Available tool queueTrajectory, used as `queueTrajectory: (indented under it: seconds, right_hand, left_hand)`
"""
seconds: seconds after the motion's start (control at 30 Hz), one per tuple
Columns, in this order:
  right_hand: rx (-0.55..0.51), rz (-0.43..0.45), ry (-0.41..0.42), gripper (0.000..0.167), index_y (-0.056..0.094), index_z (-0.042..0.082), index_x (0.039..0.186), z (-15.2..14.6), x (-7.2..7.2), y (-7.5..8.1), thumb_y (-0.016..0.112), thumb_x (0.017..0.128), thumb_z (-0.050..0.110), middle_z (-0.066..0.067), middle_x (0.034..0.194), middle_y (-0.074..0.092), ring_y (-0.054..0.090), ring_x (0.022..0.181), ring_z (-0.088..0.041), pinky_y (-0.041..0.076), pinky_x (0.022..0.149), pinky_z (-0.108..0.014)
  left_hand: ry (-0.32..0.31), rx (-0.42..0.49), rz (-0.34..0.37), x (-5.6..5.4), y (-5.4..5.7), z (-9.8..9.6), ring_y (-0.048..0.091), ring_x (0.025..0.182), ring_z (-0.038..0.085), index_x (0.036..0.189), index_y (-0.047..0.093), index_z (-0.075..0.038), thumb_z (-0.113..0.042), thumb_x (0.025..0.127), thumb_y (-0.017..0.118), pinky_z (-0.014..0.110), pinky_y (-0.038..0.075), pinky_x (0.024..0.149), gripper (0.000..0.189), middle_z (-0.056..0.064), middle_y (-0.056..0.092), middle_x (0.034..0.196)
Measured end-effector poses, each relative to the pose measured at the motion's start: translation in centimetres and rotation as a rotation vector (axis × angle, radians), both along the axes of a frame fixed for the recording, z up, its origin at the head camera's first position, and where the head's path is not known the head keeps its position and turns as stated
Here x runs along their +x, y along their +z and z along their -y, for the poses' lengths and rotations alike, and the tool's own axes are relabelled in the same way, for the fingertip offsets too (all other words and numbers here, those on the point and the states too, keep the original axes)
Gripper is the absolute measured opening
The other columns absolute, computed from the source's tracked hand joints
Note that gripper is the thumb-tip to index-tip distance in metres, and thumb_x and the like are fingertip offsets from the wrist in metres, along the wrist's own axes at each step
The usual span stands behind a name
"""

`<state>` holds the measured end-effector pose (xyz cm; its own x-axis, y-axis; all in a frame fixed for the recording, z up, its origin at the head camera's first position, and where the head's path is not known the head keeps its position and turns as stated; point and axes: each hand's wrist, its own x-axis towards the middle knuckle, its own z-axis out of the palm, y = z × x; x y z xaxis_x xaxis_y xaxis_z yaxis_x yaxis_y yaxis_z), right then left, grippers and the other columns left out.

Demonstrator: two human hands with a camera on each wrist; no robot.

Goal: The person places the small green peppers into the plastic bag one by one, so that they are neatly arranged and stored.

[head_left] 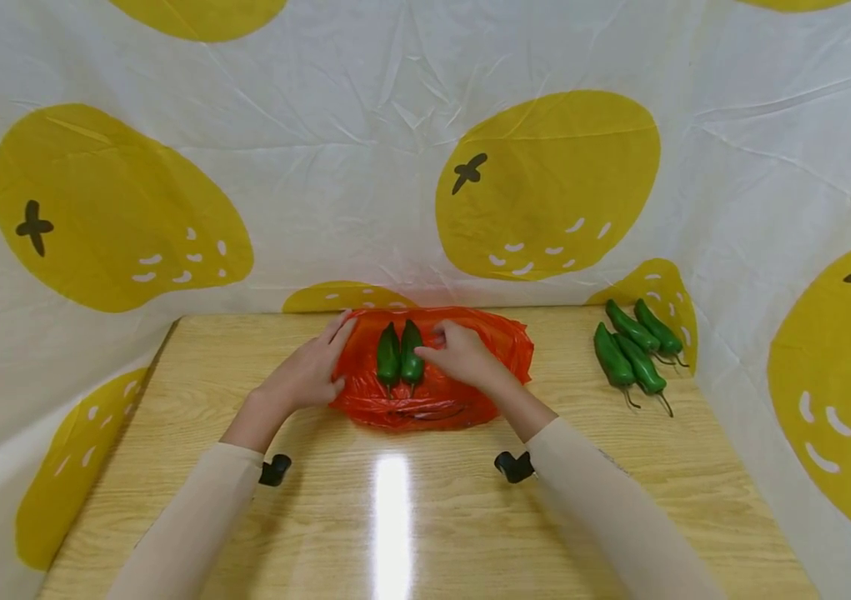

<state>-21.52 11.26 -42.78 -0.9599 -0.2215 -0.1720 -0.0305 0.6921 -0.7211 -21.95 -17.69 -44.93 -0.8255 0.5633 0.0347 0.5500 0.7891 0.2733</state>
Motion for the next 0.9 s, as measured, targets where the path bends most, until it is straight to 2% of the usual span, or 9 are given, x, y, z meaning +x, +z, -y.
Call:
queueTrajectory:
  seconds: [0.17,0.4,0.57,0.67,0.73,0.9]
  right_hand:
    - [-0.036,-0.050,0.054,0.062,0.056,0.002,0.140,-1.6,0.8,1.1,0.071,0.096,0.043,-0.015,0.130,0.067,0.066,0.116,-0.028,0.055,0.100,-0.045]
    - [-0.165,-0.113,0.102,0.050,0.057,0.009,0.138,-4.7,2.0,3.1,0.072,0.097,0.034,-0.011,0.130,0.068,0.066,0.118,-0.028,0.056,0.098,-0.047]
    - [-0.219,-0.137,0.090,0.056,0.052,0.005,0.145,-7.6,2.7,4.0,0.069,0.099,0.032,-0.013,0.135,0.064,0.064,0.123,-0.031,0.054,0.101,-0.051]
    - [-0.224,-0.145,0.060,0.059,0.050,0.007,0.147,-9.7,3.0,4.3,0.068,0.100,0.036,-0.014,0.138,0.062,0.061,0.125,-0.031,0.052,0.103,-0.052]
    - [-0.226,-0.146,0.043,0.057,0.050,0.008,0.148,-11.0,3.2,4.4,0.065,0.101,0.037,-0.015,0.139,0.060,0.060,0.127,-0.031,0.053,0.102,-0.046]
    - [-0.241,-0.176,0.001,0.053,0.049,0.005,0.148,-14.4,3.5,4.4,0.061,0.104,0.031,-0.019,0.140,0.059,0.058,0.126,-0.032,0.051,0.093,-0.017]
  left_hand:
    - [-0.002,0.004,0.012,0.0,0.0,0.1,0.065,0.102,0.037,0.167,0.010,-0.008,-0.012,0.084,0.075,0.051,0.053,0.101,0.105,0.012,0.008,0.174]
    - [0.002,0.007,0.017,0.0,0.0,0.2,0.066,0.103,0.038,0.167,0.010,-0.008,-0.014,0.083,0.078,0.052,0.052,0.103,0.108,0.012,0.007,0.174]
    - [-0.004,0.002,0.013,-0.1,0.0,0.1,0.066,0.106,0.038,0.167,0.008,-0.008,-0.014,0.083,0.078,0.050,0.053,0.103,0.109,0.012,0.007,0.174]
    - [-0.006,0.005,0.010,0.0,0.1,0.1,0.066,0.101,0.036,0.167,0.007,-0.009,-0.013,0.083,0.078,0.049,0.054,0.101,0.110,0.013,0.007,0.174]
    - [-0.009,0.005,0.004,0.0,0.0,0.1,0.066,0.097,0.034,0.167,0.007,-0.009,-0.013,0.083,0.078,0.048,0.055,0.099,0.110,0.014,0.008,0.174]
    - [-0.014,-0.001,-0.006,0.0,0.0,0.2,0.065,0.092,0.032,0.167,0.007,-0.008,-0.013,0.083,0.077,0.048,0.056,0.097,0.110,0.015,0.009,0.173]
